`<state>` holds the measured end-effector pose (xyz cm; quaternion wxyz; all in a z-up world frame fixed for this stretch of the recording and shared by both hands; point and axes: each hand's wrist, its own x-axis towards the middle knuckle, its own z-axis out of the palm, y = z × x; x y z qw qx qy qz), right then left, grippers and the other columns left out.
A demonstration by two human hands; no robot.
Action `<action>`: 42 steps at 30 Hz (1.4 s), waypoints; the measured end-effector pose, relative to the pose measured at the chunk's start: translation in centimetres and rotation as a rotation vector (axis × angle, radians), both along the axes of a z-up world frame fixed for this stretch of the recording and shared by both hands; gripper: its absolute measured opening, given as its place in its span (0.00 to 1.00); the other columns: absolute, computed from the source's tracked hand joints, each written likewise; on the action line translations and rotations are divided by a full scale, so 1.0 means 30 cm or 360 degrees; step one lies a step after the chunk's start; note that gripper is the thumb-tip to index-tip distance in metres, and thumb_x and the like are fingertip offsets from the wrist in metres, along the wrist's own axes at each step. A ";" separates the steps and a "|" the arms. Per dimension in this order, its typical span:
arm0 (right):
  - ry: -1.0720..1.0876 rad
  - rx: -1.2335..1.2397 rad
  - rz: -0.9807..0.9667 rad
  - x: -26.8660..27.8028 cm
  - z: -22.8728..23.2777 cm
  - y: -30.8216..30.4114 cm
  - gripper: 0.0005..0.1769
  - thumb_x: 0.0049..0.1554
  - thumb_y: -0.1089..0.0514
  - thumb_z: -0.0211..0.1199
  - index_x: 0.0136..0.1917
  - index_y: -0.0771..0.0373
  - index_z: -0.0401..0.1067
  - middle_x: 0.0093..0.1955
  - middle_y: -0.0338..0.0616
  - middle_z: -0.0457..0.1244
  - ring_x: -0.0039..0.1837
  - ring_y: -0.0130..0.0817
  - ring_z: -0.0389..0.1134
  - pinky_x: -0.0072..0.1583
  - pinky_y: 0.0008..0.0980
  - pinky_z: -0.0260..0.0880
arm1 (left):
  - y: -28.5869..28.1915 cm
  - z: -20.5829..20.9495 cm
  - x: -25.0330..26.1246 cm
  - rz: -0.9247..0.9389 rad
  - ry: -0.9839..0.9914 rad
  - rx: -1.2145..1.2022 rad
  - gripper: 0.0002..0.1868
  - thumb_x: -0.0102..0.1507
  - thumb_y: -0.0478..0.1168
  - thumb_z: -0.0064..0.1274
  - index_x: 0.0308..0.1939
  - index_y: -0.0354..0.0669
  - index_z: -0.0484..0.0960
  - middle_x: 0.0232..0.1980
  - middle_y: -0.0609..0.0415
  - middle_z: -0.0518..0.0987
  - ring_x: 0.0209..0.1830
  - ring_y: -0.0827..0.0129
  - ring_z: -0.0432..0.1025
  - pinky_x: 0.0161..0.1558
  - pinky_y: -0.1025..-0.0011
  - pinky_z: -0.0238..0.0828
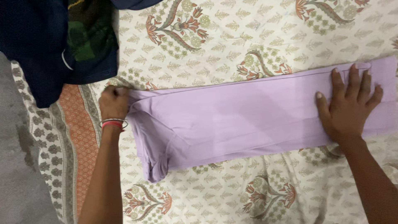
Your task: The person folds a pair of trousers and a sweatshirt by hand on a bed, then places them inside an open suitcase already containing other clothes.
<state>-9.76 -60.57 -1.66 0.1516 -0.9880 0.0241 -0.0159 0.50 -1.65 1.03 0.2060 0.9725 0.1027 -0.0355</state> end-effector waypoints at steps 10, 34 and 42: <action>-0.0019 0.0215 -0.0124 0.038 0.077 0.069 0.34 0.64 0.41 0.49 0.77 0.62 0.58 0.81 0.66 0.45 0.82 0.67 0.37 0.74 0.76 0.27 | 0.005 -0.006 -0.132 0.0863 -0.0478 -0.0396 0.08 0.73 0.40 0.42 0.50 0.39 0.72 0.50 0.46 0.72 0.49 0.64 0.70 0.51 0.66 0.70; 0.0061 -0.0018 0.0000 0.007 -0.045 -0.017 0.37 0.69 0.40 0.46 0.82 0.65 0.52 0.84 0.73 0.40 0.84 0.74 0.35 0.74 0.79 0.33 | 0.040 -0.032 -0.230 0.0679 -0.0132 -0.0610 0.07 0.68 0.40 0.55 0.43 0.39 0.79 0.32 0.57 0.75 0.27 0.69 0.67 0.31 0.73 0.68; 0.0145 -0.0129 -0.0006 0.002 -0.022 0.007 0.39 0.72 0.39 0.45 0.84 0.67 0.50 0.85 0.73 0.40 0.87 0.74 0.35 0.77 0.78 0.38 | -0.094 0.085 -0.248 0.0263 -0.0806 0.0290 0.10 0.70 0.30 0.55 0.46 0.38 0.68 0.40 0.39 0.75 0.34 0.59 0.73 0.36 0.66 0.72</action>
